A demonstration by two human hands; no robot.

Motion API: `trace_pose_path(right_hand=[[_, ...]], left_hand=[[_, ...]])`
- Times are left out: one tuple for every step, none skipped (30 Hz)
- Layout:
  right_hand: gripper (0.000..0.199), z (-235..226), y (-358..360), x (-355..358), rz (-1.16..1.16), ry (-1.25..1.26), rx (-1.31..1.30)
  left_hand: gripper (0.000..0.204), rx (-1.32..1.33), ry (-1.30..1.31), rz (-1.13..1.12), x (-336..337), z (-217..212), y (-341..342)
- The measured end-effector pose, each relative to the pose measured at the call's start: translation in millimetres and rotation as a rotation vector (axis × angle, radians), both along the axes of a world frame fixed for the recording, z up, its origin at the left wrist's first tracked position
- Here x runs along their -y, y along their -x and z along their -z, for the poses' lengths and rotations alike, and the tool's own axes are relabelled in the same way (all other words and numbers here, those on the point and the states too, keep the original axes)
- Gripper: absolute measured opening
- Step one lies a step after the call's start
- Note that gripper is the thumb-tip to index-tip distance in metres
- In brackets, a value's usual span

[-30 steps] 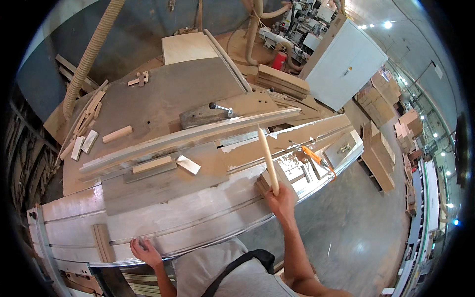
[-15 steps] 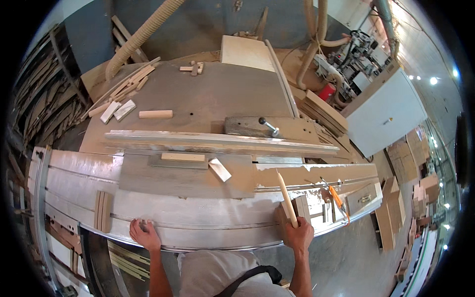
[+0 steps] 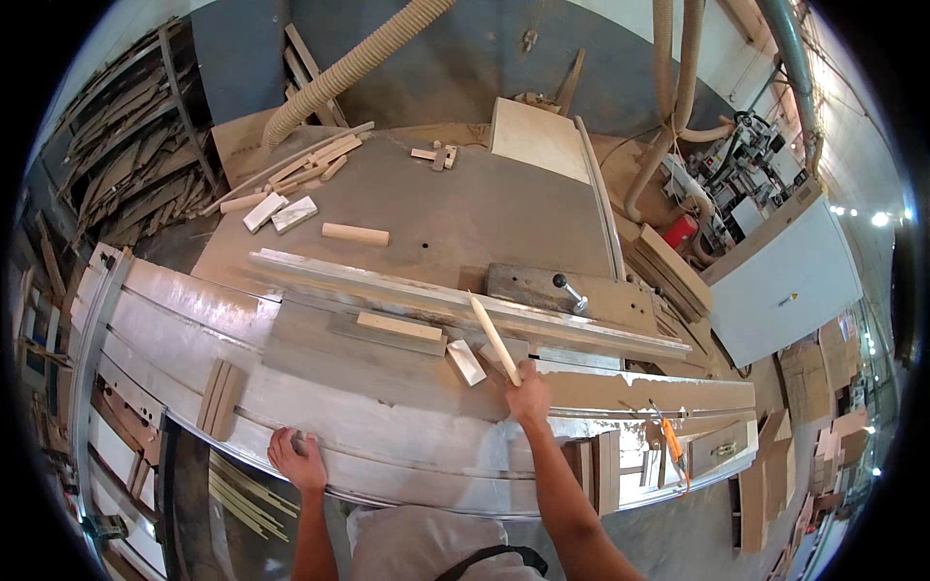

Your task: The person positions wood pieces on a sliding table saw, aligns them with a fence, and uses a wooden push stick to move the wood through the cutting area.

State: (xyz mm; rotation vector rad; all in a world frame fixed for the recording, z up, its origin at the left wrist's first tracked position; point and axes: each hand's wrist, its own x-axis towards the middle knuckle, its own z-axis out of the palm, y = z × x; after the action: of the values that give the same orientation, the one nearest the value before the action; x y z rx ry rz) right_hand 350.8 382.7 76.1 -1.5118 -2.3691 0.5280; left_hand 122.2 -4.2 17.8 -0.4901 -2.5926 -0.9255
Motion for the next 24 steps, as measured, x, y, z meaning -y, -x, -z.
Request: trace_pose_path(right_hand=[[0.034,-5.1,-6.2,2.6,-0.027,0.005,-0.012],[0.034,-10.1,-13.5,4.8,-0.051,0.01,-0.024],[0.041,-11.1,-26.5,9.3,-0.061,0.003,-0.093],[0.045,-23.3,-39.6,16.1,-0.058,0.054,-0.117],[0.048,-46.5,-53.2,26.4,-0.052,0.104,-0.142],[0.051,-71.1,-67.8,35.4,-0.039,0.149,-0.175],[0.051,-97.6,-83.5,44.0,0.014,0.21,-0.108],[0.051,-116.1,-97.8,50.1,0.065,0.276,-0.044],[0.048,-123.6,-112.4,51.5,0.047,0.281,-0.029],[0.045,-128.0,-128.0,53.2,0.031,0.29,-0.013],[0.043,-129.5,-136.9,55.2,0.013,0.3,0.003],[0.041,-130.0,-139.3,55.8,0.003,0.295,0.019],[0.039,-129.8,-140.4,54.9,-0.01,0.291,0.036],[0.037,-128.0,-141.7,54.4,-0.024,0.287,0.054],[0.037,-123.8,-138.6,54.3,-0.018,0.247,0.021],[0.037,-123.1,-136.0,53.9,0.021,0.23,0.055],[0.037,-123.0,-130.5,53.1,0.059,0.214,0.088],[0.037,-124.2,-121.2,52.9,0.092,0.199,0.12],[0.038,-129.8,-111.7,54.8,0.093,0.193,0.121],[0.038,-129.0,-103.7,52.6,0.103,0.182,0.11],[0.038,-126.4,-97.8,50.4,0.117,0.172,0.104],[0.039,-122.0,-95.8,48.7,0.135,0.164,0.101],[0.037,-98.4,-104.7,39.8,0.058,0.086,0.013],[0.036,-98.8,-100.6,36.8,0.046,0.065,0.021]], left_hand=[[0.032,-0.008,-0.001,-0.003,2.4,1.0,-1.0],[0.031,-0.017,-0.003,-0.001,3.4,1.1,-1.3],[0.031,-0.016,-0.005,0.0,4.6,0.1,-2.5],[0.03,-0.014,-0.012,-0.004,5.4,-1.8,-2.2],[0.03,-0.014,-0.02,-0.006,7.2,-2.2,-3.5],[0.029,-0.012,-0.012,-0.001,6.9,-0.4,-4.5],[0.028,-0.012,-0.005,0.008,5.3,0.6,-3.6],[0.027,-0.017,0.006,0.017,4.8,0.1,-2.7],[0.026,-0.007,0.002,0.015,3.4,-1.0,-1.8],[0.026,0.003,0.003,0.015,3.5,-1.7,-2.6],[0.026,0.015,0.004,0.014,4.0,-1.5,-3.5],[0.027,0.013,0.001,0.008,3.2,-0.8,-2.4],[0.027,0.012,-0.002,0.0,4.4,1.0,-1.6],[0.028,0.011,-0.004,-0.01,5.9,2.7,-2.2],[0.025,0.03,0.004,-0.001,7.4,1.1,-3.3],[0.025,0.024,0.005,0.006,6.6,1.8,-3.0],[0.025,0.018,0.006,0.011,5.6,3.1,-2.3],[0.025,0.009,0.009,0.012,6.1,3.5,-0.7],[0.025,0.004,0.003,0.018,6.9,3.4,0.3],[0.025,-0.001,-0.003,0.022,7.5,2.9,0.8],[0.025,-0.003,-0.008,0.03,8.0,3.1,0.4],[0.027,0.003,-0.014,0.024,7.6,4.0,-0.6],[0.028,0.009,-0.02,0.018,6.3,5.1,-0.8],[0.029,0.013,-0.028,0.008,5.3,6.1,-1.0]])
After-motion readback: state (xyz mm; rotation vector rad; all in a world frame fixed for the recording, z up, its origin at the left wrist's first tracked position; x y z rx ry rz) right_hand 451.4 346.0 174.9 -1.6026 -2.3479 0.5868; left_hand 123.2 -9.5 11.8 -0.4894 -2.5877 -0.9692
